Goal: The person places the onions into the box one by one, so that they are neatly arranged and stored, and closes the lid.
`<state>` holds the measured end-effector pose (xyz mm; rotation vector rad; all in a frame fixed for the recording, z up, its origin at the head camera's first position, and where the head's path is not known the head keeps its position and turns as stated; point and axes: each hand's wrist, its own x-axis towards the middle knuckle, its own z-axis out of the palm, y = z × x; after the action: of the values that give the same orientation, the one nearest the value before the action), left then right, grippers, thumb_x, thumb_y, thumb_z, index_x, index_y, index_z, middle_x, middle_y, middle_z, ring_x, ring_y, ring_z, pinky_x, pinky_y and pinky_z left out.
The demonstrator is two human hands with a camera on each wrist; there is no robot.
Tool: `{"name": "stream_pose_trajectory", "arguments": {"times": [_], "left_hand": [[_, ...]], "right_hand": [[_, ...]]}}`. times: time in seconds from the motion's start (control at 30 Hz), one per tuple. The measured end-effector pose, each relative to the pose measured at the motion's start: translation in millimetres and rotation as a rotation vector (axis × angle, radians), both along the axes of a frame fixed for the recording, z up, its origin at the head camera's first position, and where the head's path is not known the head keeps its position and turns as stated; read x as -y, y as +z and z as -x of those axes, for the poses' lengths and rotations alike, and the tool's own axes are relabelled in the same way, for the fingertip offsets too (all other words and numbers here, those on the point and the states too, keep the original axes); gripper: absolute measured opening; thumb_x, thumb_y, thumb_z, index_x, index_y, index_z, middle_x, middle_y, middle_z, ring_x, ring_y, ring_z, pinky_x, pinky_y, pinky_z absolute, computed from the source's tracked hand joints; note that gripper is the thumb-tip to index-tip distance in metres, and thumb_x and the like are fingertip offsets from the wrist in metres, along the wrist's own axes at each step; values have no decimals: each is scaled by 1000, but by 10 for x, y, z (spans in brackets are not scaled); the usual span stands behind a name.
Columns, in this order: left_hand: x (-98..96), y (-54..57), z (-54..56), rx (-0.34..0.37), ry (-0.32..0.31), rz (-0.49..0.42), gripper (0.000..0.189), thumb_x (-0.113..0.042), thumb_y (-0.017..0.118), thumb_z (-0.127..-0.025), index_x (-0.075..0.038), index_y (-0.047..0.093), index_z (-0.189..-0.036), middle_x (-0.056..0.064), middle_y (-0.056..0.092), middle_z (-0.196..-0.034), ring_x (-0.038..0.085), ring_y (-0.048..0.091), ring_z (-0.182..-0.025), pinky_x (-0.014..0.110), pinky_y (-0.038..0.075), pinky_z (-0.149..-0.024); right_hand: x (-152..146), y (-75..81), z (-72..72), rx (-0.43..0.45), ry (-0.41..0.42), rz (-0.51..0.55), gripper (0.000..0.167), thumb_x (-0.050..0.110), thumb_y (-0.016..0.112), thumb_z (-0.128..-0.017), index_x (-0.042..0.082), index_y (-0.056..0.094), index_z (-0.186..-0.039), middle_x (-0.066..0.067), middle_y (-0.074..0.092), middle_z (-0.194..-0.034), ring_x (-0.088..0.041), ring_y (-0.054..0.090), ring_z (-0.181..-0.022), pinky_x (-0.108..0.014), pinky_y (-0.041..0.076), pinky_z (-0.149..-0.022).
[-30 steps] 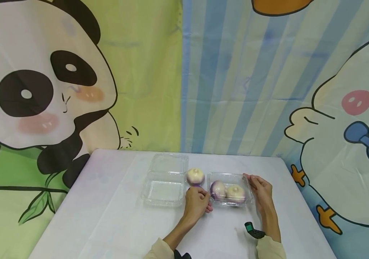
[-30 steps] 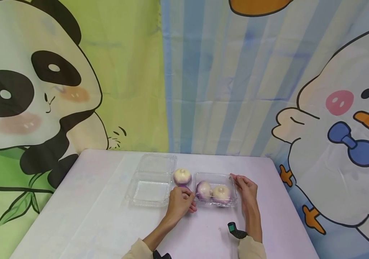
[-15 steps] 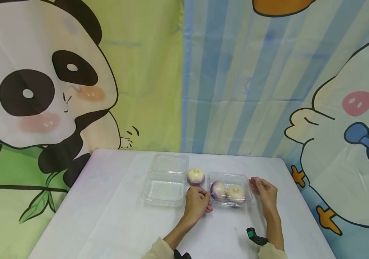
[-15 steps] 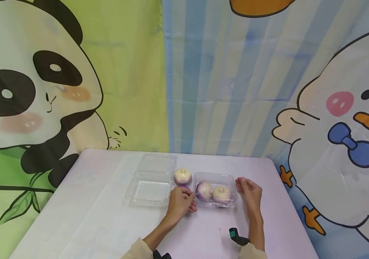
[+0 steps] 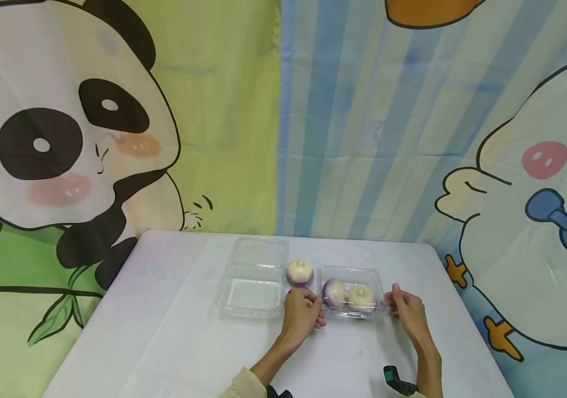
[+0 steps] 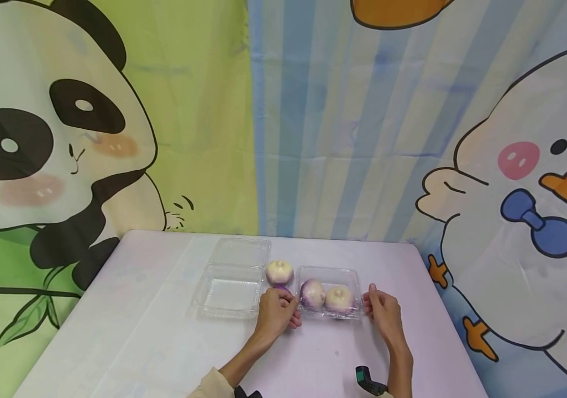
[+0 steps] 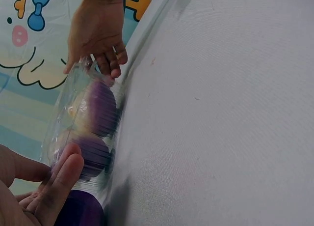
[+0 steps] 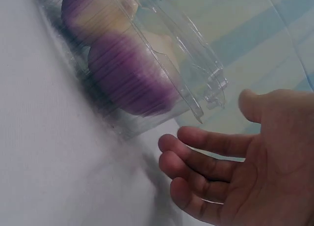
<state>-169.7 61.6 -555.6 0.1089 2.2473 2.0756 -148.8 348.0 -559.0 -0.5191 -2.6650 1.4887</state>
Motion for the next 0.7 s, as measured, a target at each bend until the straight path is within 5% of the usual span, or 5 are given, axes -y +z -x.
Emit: {"name": "stream_pose_trajectory", "arguments": {"times": [0.27,0.7], "left_hand": [[-1,-5,0,-5,5,11,11,3,67,-98,8,74,-92,11,73,-59,19,72,-45,33,62,-43],[-17,-3,-13,-1,19,14,12,5,67,-99,10,75,-92,10,73,-59,20,72,-45,34,62,-43]], "right_hand": [[-21,-33,-112,61,41,132,57,46,49,-117,-8,67,-124,-7,75,-89,-17,71,-81,-27,61,-69],[-57,-135,-187,85,3,274,33,24,60,-114,-6,67,-126,-4,75,-92,-14,66,-80,-26,61,-69]]}}
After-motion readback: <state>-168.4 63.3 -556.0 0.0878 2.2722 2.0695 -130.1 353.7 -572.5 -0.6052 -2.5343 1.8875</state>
